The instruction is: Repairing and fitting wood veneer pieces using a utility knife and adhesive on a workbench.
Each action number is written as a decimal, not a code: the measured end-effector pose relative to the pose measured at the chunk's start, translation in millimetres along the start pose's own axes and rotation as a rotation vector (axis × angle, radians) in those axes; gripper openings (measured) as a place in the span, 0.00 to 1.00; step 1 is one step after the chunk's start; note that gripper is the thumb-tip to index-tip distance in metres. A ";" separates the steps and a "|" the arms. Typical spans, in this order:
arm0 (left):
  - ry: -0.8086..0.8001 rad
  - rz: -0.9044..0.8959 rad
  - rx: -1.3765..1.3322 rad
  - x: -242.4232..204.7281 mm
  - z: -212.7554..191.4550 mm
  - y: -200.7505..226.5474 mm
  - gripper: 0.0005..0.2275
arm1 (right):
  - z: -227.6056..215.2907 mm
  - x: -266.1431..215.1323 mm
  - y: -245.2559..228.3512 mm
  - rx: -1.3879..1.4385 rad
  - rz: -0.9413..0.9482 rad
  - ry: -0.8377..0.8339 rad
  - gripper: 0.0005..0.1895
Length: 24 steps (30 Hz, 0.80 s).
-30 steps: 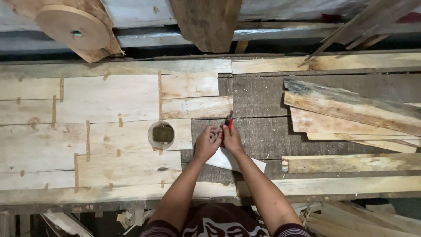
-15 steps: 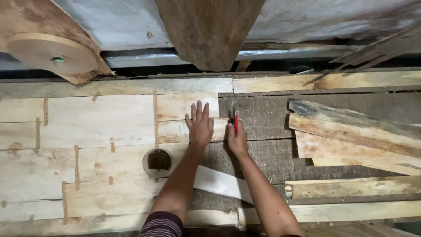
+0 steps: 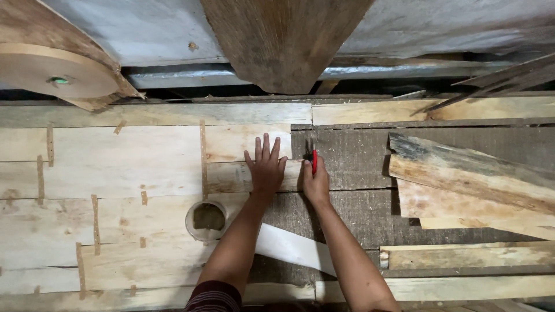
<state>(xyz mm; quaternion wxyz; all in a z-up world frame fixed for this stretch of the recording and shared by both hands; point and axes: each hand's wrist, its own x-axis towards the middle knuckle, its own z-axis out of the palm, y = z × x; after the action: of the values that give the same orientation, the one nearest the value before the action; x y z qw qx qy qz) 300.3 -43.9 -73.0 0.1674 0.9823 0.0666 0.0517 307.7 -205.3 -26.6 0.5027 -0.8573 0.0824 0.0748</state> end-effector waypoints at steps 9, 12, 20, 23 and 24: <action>0.045 -0.015 -0.001 4.9 5.0 2.1 0.25 | -1.6 22.5 -6.6 -0.019 0.101 -0.037 0.14; 0.015 -0.050 -0.008 13.7 11.2 0.8 0.20 | 0.7 36.7 -12.7 -0.079 0.023 -0.026 0.13; -0.064 -0.037 -0.020 35.2 7.8 7.3 0.18 | 15.0 75.3 -18.7 -0.097 -0.123 0.002 0.17; -0.140 -0.064 -0.019 37.8 2.4 8.9 0.18 | 17.0 78.2 -27.1 -0.071 -0.056 -0.044 0.19; -0.166 -0.079 -0.031 37.0 1.2 9.6 0.18 | 17.4 78.2 -28.1 -0.066 0.016 -0.073 0.18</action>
<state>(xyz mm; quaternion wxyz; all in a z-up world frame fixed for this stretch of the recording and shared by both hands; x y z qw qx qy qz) 338.1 -47.8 -67.9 0.1893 0.9771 0.0903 -0.0356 389.3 -181.7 -27.6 0.4763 -0.8694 0.0685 0.1127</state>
